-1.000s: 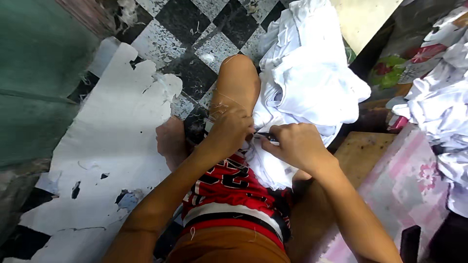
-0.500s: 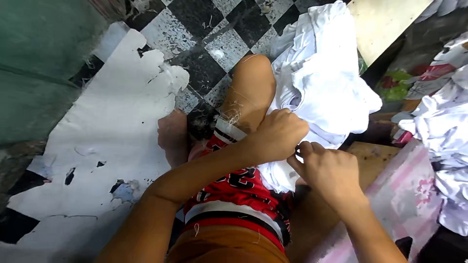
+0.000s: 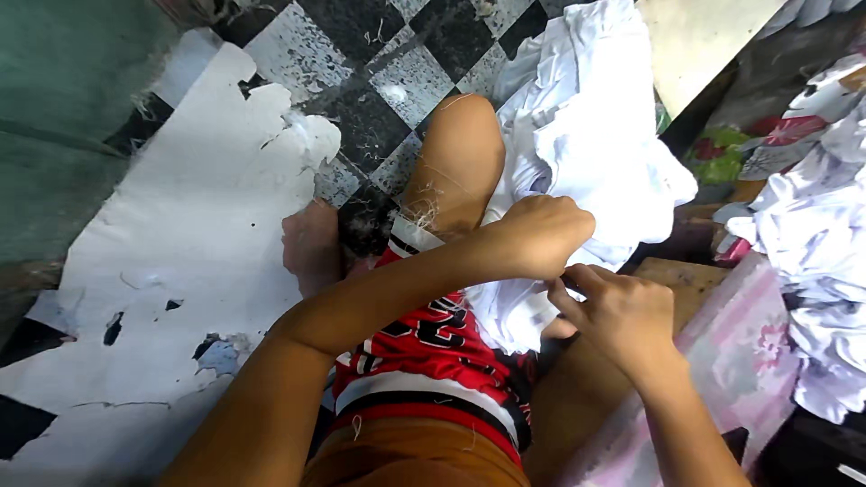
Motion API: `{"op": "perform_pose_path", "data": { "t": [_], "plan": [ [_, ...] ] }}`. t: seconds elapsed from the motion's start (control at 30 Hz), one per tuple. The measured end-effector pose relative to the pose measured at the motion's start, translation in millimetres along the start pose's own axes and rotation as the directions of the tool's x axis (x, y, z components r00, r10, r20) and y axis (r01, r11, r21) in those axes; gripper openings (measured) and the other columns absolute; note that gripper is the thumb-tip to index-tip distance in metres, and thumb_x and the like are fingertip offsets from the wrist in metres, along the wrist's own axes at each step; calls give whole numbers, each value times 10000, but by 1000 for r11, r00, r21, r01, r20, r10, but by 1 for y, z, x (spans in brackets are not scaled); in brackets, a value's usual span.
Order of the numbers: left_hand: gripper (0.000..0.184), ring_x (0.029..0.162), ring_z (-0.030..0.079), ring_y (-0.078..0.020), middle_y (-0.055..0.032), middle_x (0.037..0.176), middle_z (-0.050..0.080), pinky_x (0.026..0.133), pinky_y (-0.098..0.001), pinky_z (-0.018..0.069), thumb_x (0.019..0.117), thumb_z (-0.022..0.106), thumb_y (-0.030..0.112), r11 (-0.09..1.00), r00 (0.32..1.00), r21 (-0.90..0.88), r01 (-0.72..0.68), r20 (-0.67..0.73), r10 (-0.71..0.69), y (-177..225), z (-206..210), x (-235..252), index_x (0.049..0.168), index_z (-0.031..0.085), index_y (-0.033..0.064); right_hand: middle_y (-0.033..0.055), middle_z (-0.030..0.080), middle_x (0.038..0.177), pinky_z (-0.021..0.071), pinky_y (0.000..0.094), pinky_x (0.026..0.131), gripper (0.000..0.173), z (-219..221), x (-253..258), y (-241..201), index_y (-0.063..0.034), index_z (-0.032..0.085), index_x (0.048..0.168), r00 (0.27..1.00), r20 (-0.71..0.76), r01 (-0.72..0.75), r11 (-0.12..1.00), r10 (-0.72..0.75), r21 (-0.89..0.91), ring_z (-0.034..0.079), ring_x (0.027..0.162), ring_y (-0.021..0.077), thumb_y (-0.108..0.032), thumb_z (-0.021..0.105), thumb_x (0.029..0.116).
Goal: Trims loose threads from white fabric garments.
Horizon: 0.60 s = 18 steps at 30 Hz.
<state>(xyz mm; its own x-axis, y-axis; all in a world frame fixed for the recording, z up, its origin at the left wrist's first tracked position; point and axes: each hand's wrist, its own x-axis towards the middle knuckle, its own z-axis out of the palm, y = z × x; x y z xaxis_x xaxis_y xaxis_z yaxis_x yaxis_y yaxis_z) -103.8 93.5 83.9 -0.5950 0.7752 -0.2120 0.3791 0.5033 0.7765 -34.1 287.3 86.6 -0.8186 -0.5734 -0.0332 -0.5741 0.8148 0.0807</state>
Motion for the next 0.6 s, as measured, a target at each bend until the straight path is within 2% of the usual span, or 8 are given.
{"op": "perform_pose_path", "data": {
  "t": [0.13, 0.37, 0.6],
  "plan": [
    [155, 873, 617, -319, -147, 841, 618, 748, -482, 465, 962, 655, 89, 999, 1000, 43, -3, 15, 2, 1, 5, 2, 845, 641, -11, 128, 579, 556, 356, 408, 385, 462, -3, 1, -2, -20, 639, 689, 999, -27, 42, 999, -43, -32, 572, 433, 299, -338, 512, 1000],
    [148, 925, 628, -327, -154, 872, 644, 798, -490, 469, 981, 631, 82, 1000, 1000, 17, 8, 14, -8, 0, 6, 1, 876, 671, -14, 116, 544, 530, 339, 415, 390, 519, -4, -2, 3, -34, 616, 673, 1000, -1, 29, 1000, -29, 0, 562, 433, 294, -435, 491, 978],
    [159, 934, 626, -335, -162, 874, 646, 817, -488, 462, 976, 642, 89, 999, 1000, 24, -25, 3, 24, 1, 7, 2, 869, 669, -26, 108, 530, 517, 320, 402, 385, 495, -6, -3, 6, -39, 605, 654, 1000, -16, 15, 999, -14, 32, 543, 420, 282, -375, 491, 999]
  ]
}}
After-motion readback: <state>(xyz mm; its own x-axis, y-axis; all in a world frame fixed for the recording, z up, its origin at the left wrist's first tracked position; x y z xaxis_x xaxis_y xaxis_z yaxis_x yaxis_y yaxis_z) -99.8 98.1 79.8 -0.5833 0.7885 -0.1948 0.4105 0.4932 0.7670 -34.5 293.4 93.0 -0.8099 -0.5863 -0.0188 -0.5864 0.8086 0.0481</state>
